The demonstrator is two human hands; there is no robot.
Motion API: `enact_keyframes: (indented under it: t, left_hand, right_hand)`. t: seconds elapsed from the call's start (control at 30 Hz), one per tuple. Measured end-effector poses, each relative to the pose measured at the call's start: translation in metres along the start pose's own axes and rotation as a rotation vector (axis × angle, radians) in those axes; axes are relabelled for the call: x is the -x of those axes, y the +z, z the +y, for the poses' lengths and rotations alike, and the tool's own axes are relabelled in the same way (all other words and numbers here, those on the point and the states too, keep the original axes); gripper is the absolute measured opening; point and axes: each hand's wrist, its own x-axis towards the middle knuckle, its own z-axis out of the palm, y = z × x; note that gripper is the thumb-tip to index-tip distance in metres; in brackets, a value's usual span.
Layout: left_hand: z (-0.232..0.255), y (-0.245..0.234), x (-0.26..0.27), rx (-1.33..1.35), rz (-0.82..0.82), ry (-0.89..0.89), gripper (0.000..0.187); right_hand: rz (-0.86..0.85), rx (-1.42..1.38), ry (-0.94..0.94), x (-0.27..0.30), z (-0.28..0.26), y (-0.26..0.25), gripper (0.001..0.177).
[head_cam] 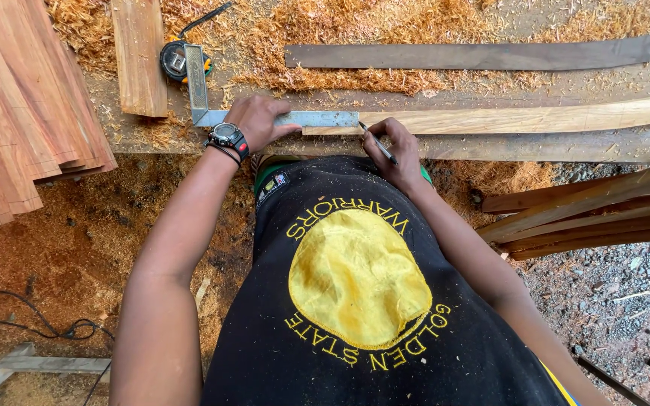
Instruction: The person uses a try square and a pencil to mark measurements on several wooden planks. They align the square on the wood and draw lines along the edge to create straight marks for cutting.
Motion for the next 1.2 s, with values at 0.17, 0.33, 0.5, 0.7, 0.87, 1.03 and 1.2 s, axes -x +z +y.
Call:
enact_keyframes:
  t: [0.17, 0.33, 0.5, 0.7, 0.87, 1.03, 1.2]
  left_hand:
    - [-0.002, 0.003, 0.0, 0.008, -0.009, -0.011, 0.037]
    - [-0.005, 0.01, 0.0, -0.009, -0.007, -0.014, 0.037]
    - [-0.009, 0.012, -0.002, 0.002, -0.008, -0.011, 0.041]
    - [-0.004, 0.005, -0.001, 0.003, -0.037, -0.023, 0.039]
    - [0.006, -0.011, 0.002, 0.012, -0.055, -0.034, 0.041]
    - [0.006, -0.013, 0.002, 0.002, -0.058, -0.011, 0.041]
    - [0.011, -0.02, 0.002, 0.007, -0.085, -0.039, 0.041]
  right_hand:
    - [-0.006, -0.001, -0.001, 0.0, -0.006, -0.002, 0.006]
    - [-0.005, -0.033, 0.018, -0.004, -0.01, -0.001, 0.006]
    - [0.043, -0.095, -0.024, -0.017, -0.025, 0.01, 0.016]
    - [-0.183, -0.188, -0.051, -0.034, -0.031, 0.041, 0.009]
    - [-0.256, -0.184, -0.049, -0.034, -0.02, 0.049, 0.014]
    - [-0.256, -0.181, -0.051, -0.035, -0.017, 0.05, 0.012]
    - [-0.244, -0.179, -0.054, -0.033, -0.018, 0.05, 0.014]
